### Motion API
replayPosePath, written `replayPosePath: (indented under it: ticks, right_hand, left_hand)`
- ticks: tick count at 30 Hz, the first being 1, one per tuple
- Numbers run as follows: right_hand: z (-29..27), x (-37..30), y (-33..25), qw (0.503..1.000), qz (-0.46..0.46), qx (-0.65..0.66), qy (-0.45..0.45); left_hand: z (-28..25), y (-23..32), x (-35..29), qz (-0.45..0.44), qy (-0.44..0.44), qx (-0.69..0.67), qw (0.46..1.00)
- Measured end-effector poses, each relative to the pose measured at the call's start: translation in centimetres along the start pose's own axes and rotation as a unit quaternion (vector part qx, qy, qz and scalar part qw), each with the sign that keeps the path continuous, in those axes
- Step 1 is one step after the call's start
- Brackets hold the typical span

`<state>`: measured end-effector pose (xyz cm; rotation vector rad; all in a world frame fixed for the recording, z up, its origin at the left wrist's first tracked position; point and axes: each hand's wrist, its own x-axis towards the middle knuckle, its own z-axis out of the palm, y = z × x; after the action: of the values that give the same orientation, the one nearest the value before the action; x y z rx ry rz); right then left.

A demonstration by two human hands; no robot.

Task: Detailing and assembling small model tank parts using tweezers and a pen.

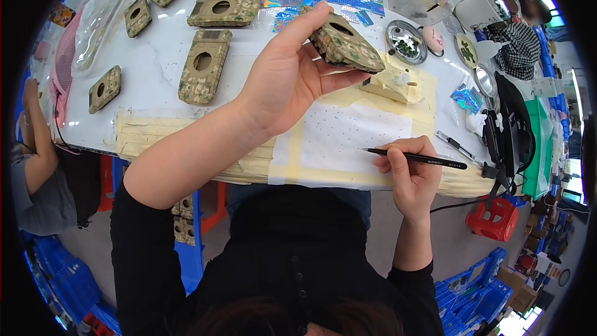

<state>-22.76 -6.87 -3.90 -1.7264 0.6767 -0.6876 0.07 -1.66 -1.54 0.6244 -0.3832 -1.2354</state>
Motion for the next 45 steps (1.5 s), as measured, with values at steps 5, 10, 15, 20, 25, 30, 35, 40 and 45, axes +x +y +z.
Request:
replayPosePath:
  ticks: [5, 10, 15, 20, 25, 30, 35, 40, 45]
  right_hand:
    - [0.1, 0.1, 0.1, 1.000, -0.005, -0.020, -0.011]
    - [0.1, 0.1, 0.2, 1.000, -0.007, -0.025, -0.010]
    - [0.3, 0.1, 0.1, 1.000, -0.005, -0.021, -0.007]
    - [0.2, 0.1, 0.2, 1.000, -0.009, -0.022, -0.009]
    - [0.2, 0.1, 0.3, 1.000, -0.009, -0.025, -0.010]
    - [0.1, 0.1, 0.3, 1.000, -0.010, -0.012, -0.003]
    - [-0.2, 0.5, -0.1, 1.000, -0.019, 0.013, 0.020]
    - [-0.7, 1.9, -1.6, 0.996, -0.036, 0.067, 0.055]
    - [-1.2, 4.1, -3.9, 0.991, -0.107, 0.062, 0.059]
  left_hand:
    - [0.0, 0.0, 0.0, -0.001, 0.002, -0.006, 1.000]
    - [0.1, -0.1, 0.0, 0.000, 0.011, -0.003, 1.000]
    - [0.0, -0.1, 0.0, -0.001, 0.000, -0.004, 1.000]
    - [0.0, -0.1, 0.0, 0.001, 0.001, -0.002, 1.000]
    - [0.0, -0.1, 0.0, -0.004, 0.009, -0.003, 1.000]
    - [0.1, 0.0, 0.0, -0.005, 0.007, -0.002, 1.000]
    - [0.1, -0.1, 0.0, -0.004, 0.006, -0.002, 1.000]
    - [0.2, -0.2, -0.1, -0.006, 0.012, 0.008, 1.000]
    - [0.5, -0.1, -0.2, -0.026, 0.042, 0.035, 0.998]
